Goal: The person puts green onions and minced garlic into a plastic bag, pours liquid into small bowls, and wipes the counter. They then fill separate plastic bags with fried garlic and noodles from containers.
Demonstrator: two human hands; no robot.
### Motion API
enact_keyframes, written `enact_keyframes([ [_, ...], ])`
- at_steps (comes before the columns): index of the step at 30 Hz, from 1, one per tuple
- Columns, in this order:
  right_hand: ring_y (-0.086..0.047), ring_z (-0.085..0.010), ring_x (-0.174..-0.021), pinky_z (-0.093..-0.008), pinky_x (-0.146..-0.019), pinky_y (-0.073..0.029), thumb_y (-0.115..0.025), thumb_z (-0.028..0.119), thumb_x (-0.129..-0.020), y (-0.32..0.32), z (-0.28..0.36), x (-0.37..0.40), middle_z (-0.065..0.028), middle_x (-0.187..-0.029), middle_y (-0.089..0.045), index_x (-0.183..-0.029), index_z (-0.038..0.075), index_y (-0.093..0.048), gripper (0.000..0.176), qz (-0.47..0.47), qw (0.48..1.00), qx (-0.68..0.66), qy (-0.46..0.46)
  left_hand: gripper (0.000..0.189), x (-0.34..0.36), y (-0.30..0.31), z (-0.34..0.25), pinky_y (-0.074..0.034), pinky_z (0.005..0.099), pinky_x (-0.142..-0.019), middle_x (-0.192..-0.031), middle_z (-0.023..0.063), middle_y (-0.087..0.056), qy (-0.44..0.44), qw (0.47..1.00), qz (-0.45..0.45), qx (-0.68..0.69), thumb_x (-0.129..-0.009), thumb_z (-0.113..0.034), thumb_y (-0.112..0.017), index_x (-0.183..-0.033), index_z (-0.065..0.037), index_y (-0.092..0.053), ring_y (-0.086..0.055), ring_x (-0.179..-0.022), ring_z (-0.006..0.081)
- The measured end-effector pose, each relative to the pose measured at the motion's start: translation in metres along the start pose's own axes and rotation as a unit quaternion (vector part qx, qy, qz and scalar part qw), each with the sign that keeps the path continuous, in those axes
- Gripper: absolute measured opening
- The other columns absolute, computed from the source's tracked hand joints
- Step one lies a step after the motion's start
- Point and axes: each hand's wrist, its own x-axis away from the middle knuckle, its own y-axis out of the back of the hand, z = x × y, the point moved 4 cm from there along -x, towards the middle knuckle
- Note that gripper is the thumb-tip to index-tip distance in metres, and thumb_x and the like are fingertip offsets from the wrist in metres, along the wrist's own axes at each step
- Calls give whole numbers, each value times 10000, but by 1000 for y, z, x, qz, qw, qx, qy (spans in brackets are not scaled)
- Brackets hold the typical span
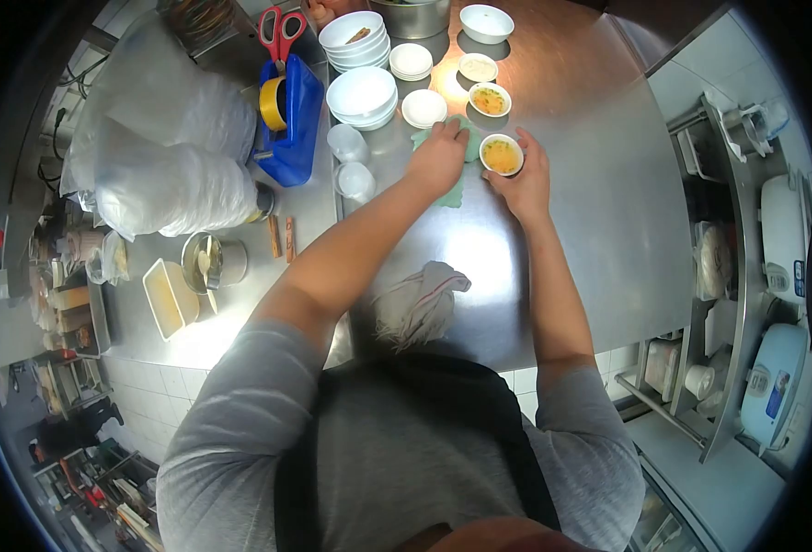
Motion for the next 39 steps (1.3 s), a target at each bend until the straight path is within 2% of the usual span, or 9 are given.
enact_keyframes([
  [9, -458, -364, -1148, -437, -977, -389, -835, 145, -581, -6, -14, -30, -172, -1210, -502, -1323, 107, -430, 846, -22, 999, -21, 32, 331, -2, 6, 6, -511, 386, -847, -1100, 106, -557, -41, 994, 87, -47, -762, -58, -575, -1093, -61, -583, -532, -1048, 303],
  [16, -476, -328, -1133, -422, -958, -393, -744, 174, -697, 19, 10, 15, -147, -1190, -537, -1253, 89, -508, 610, -135, 989, -38, 39, 478, 111, 27, 1, -474, 424, -879, -1149, 118, -524, -71, 990, 118, 20, -690, -79, -656, -1160, -83, -566, -504, -1055, 343],
  [20, -532, -301, -1055, -386, -918, -427, -693, 120, -722, -20, 60, 74, -108, -1083, -594, -1051, 108, -648, 332, 144, 967, -167, 127, 541, 174, 73, -33, -446, 468, -914, -1221, 130, -502, -145, 988, 45, 7, -676, -135, -699, -1200, -108, -562, -482, -1095, 353],
  [25, -548, -297, -1055, -375, -936, -441, -675, 11, -685, -72, 81, 100, -98, -1028, -610, -958, 110, -687, 291, 275, 939, -124, 167, 439, 240, 90, -76, -445, 468, -917, -1243, 132, -490, -159, 979, 108, 63, -675, -134, -688, -1108, -137, -618, -486, -1097, 347],
  [29, -558, -308, -1067, -384, -942, -441, -637, 67, -732, -53, 62, 35, -97, -1066, -623, -954, 110, -700, 235, 92, 992, 23, 85, 284, 263, 38, -55, -498, 410, -844, -1216, 116, -511, -122, 978, 148, 84, -680, -108, -668, -963, -113, -640, -523, -1053, 314],
  [32, -561, -315, -1066, -390, -957, -433, -621, 101, -749, -74, 53, 41, -124, -1094, -622, -989, 99, -693, 251, 21, 988, 79, 134, 237, 256, 84, -64, -516, 397, -763, -1052, 105, -595, -114, 975, 64, 177, -646, 17, -591, -859, -84, -616, -573, -988, 298],
  [35, -553, -316, -1018, -434, -952, -414, -632, 87, -719, -87, 64, 118, -101, -1071, -630, -950, 124, -697, 243, 7, 975, -86, 205, 255, 248, 154, -61, -502, 379, -769, -988, 109, -618, -68, 972, -47, 221, -619, 84, -525, -810, -63, -610, -594, -988, 298],
  [37, -528, -304, -1063, -448, -965, -391, -651, 56, -673, -70, 93, 185, -83, -1087, -619, -931, 115, -676, 266, 197, 961, -20, 194, 260, 243, 207, -53, -500, 325, -643, -966, 97, -620, -79, 975, -110, 177, -630, 87, -527, -817, -70, -618, -603, -991, 275],
  [39, -536, -288, -1068, -432, -978, -393, -671, 21, -643, -39, 98, 244, -59, -1092, -617, -912, 133, -676, 291, 226, 925, -105, 285, 284, 247, 239, -28, -478, 267, -637, -967, 100, -619, -50, 971, -186, 138, -644, 103, -505, -838, -59, -635, -608, -983, 244],
])
